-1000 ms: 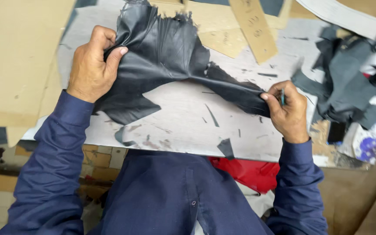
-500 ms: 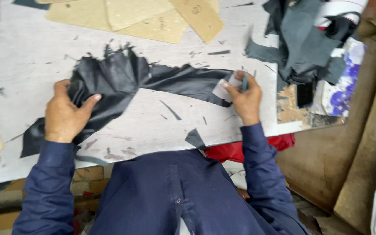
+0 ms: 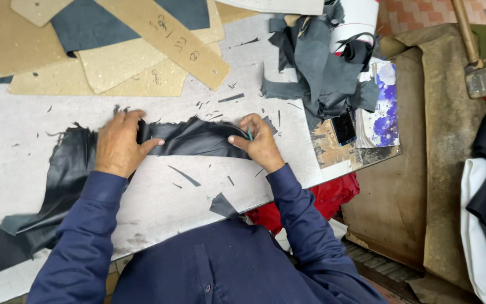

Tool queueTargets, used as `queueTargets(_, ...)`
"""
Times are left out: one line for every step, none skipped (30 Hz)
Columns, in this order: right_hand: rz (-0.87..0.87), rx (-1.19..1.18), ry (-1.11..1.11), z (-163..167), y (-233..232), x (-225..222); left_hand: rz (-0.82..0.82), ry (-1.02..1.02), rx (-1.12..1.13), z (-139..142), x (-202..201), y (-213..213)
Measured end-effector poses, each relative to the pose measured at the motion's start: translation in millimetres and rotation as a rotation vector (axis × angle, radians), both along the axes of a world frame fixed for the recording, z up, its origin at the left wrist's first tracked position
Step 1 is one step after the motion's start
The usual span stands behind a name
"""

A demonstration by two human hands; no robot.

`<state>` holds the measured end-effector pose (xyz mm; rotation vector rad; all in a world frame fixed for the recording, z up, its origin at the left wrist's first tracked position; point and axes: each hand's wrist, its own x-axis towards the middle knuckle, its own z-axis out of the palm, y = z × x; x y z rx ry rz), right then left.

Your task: The person places cardboard templates on a large piece of dark grey fabric and uses a utility knife to cut out shapes. The person repeatedly positions templates, traces outlines, and cuts the fabric into patterned pieces.

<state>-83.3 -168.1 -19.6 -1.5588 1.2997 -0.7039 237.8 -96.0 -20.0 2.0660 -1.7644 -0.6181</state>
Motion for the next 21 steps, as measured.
queueTargets(0.003, 0.034, -0.036, 4, 2, 0, 0.000, 0.007, 0.056, 1, -4, -3)
queueTargets(0.007, 0.074, -0.073, 7, 5, 0, 0.002, 0.014, 0.118, 1, -8, -4)
queueTargets(0.016, 0.115, -0.109, 11, 8, 0, 0.009, 0.020, 0.182, 2, -10, -5)
queueTargets(0.003, 0.114, -0.134, 13, 11, -1, -0.062, -0.034, 0.001, 3, -11, -5)
queueTargets(-0.012, 0.111, -0.160, 14, 13, -3, -0.138, -0.088, -0.180, 3, -11, -5)
queueTargets(-0.029, 0.111, -0.187, 15, 15, -5, -0.216, -0.142, -0.357, 3, -11, -4)
queueTargets(-0.005, 0.101, -0.242, 16, 17, -9, -0.240, -0.134, -0.449, 3, -10, -3)
queueTargets(0.020, 0.099, -0.297, 16, 18, -13, -0.262, -0.124, -0.534, 2, -10, 1)
queueTargets(0.043, 0.101, -0.350, 17, 21, -19, -0.285, -0.112, -0.615, 2, -10, 6)
queueTargets(0.079, 0.065, -0.286, 18, 25, -25, -0.237, -0.042, -0.548, 3, -11, 14)
queueTargets(0.114, 0.027, -0.223, 21, 29, -32, -0.189, 0.025, -0.482, 6, -11, 24)
queueTargets(0.151, -0.011, -0.161, 24, 33, -39, -0.141, 0.091, -0.414, 9, -12, 35)
queueTargets(0.185, 0.124, -0.220, 28, 40, -47, -0.139, 0.074, -0.346, 13, -11, 47)
queueTargets(0.220, 0.265, -0.279, 34, 47, -56, -0.133, 0.055, -0.272, 20, -8, 64)
queueTargets(0.229, 0.361, -0.304, 39, 56, -65, -0.125, 0.037, -0.184, 26, -6, 83)
queueTargets(0.235, 0.475, -0.324, 44, 69, -75, -0.122, 0.133, -0.117, 32, -11, 106)
queueTargets(0.233, 0.521, -0.321, 45, 74, -77, -0.114, 0.224, -0.071, 36, -16, 118)
queueTargets(0.242, 0.545, -0.322, 43, 72, -77, -0.103, 0.305, -0.049, 39, -18, 120)
queueTargets(0.247, 0.577, -0.319, 42, 73, -78, -0.082, 0.259, -0.072, 40, -21, 123)
queueTargets(0.213, 0.531, -0.317, 38, 66, -76, -0.065, 0.218, -0.088, 39, -24, 119)
queueTargets(0.178, 0.495, -0.307, 35, 53, -74, -0.044, 0.183, -0.094, 38, -30, 116)
